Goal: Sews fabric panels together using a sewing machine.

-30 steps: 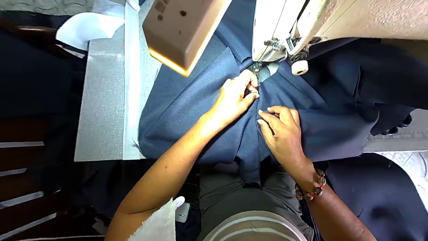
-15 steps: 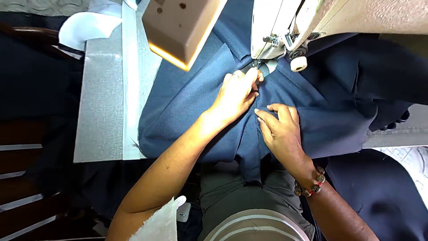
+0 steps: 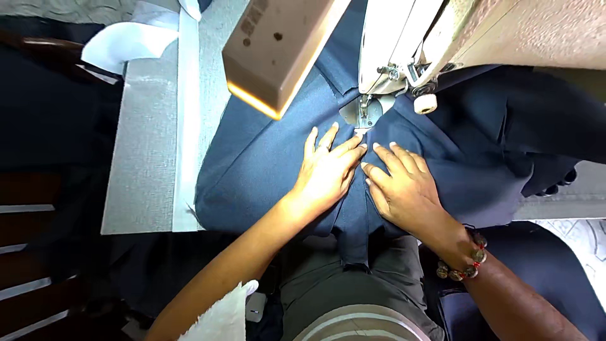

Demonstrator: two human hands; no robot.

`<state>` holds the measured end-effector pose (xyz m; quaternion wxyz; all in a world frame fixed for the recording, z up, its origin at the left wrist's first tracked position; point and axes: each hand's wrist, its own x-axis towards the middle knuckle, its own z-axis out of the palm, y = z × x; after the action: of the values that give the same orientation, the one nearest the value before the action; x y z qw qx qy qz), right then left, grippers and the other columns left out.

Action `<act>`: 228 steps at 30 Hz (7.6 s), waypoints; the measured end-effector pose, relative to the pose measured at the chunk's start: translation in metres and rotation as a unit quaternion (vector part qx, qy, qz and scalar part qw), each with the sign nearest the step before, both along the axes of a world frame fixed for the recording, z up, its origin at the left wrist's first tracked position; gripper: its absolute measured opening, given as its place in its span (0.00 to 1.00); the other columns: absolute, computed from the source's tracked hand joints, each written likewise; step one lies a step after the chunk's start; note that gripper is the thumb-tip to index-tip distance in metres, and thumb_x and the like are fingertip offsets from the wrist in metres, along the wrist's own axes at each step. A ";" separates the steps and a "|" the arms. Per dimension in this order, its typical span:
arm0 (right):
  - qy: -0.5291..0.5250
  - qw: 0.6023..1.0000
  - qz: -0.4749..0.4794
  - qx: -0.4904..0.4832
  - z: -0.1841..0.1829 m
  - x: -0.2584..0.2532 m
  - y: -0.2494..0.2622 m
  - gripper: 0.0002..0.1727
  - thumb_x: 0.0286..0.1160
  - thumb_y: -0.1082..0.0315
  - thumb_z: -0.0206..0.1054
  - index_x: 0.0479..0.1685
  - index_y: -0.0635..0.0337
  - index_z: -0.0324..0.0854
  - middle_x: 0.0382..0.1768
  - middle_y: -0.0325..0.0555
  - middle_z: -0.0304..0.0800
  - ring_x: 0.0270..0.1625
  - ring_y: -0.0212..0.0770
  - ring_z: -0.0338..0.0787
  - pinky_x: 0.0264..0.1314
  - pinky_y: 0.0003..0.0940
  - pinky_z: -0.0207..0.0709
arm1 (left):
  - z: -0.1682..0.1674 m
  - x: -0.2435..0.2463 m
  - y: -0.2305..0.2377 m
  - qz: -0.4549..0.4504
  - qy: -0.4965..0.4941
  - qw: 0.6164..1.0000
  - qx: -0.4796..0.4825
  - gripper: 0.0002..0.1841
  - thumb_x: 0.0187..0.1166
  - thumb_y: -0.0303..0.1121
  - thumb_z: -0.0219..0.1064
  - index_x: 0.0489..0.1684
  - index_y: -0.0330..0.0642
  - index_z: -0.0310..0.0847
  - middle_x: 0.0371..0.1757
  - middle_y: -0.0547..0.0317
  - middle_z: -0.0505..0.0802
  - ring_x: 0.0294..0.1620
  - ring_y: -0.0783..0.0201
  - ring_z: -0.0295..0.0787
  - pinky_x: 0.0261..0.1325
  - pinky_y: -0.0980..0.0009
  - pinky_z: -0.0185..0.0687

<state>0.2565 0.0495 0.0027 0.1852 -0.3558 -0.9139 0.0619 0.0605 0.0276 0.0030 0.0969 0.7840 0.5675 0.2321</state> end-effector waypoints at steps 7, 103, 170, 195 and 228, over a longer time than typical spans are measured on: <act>-0.002 1.000 -0.025 0.018 -0.006 -0.002 0.004 0.21 0.80 0.58 0.54 0.59 0.50 0.92 0.69 0.64 0.86 0.75 0.71 0.81 0.69 0.73 0.68 | -0.004 0.001 0.004 0.018 -0.006 1.000 -0.016 0.20 0.86 0.35 0.54 0.69 0.48 0.88 0.81 0.57 0.83 0.89 0.35 0.63 0.83 0.23 0.43; 0.245 0.916 -0.175 -0.267 0.025 -0.031 0.014 0.20 0.74 0.75 0.66 0.65 0.56 0.72 0.23 0.40 0.82 0.16 0.38 0.72 0.14 0.31 0.62 | -0.013 -0.014 0.037 0.017 -0.202 0.977 0.069 0.15 0.76 0.22 0.61 0.46 0.44 0.97 0.43 0.54 0.94 0.49 0.58 0.85 0.57 0.60 0.72; 0.078 0.993 -0.036 -0.077 -0.003 -0.002 0.038 0.24 0.78 0.78 0.56 0.71 0.59 0.85 0.78 0.63 0.78 0.85 0.69 0.70 0.86 0.63 0.61 | -0.004 0.009 0.008 0.049 0.035 0.997 -0.046 0.26 0.93 0.38 0.44 0.84 0.33 0.69 0.88 0.43 0.72 0.92 0.40 0.59 0.90 0.36 0.45; 0.111 0.991 0.066 -0.025 -0.010 0.012 0.036 0.22 0.69 0.75 0.58 0.56 0.52 0.95 0.60 0.57 0.91 0.63 0.61 0.86 0.63 0.56 0.75 | -0.005 -0.011 0.005 0.032 0.027 0.998 -0.047 0.30 0.89 0.54 0.48 0.83 0.50 0.76 0.88 0.56 0.74 0.93 0.39 0.55 0.84 0.22 0.33; 0.124 0.990 0.065 -0.025 -0.005 0.006 0.059 0.22 0.68 0.79 0.59 0.54 0.54 0.95 0.61 0.59 0.90 0.65 0.63 0.85 0.65 0.57 0.73 | 0.003 -0.020 0.034 0.030 0.009 0.997 -0.071 0.28 0.89 0.53 0.51 0.79 0.49 0.79 0.89 0.55 0.74 0.94 0.38 0.52 0.85 0.23 0.29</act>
<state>0.2621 0.1082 -0.0028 0.2834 -0.2892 -0.9036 0.1399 0.0404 0.0618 0.0061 0.1407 0.7598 0.6065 0.1872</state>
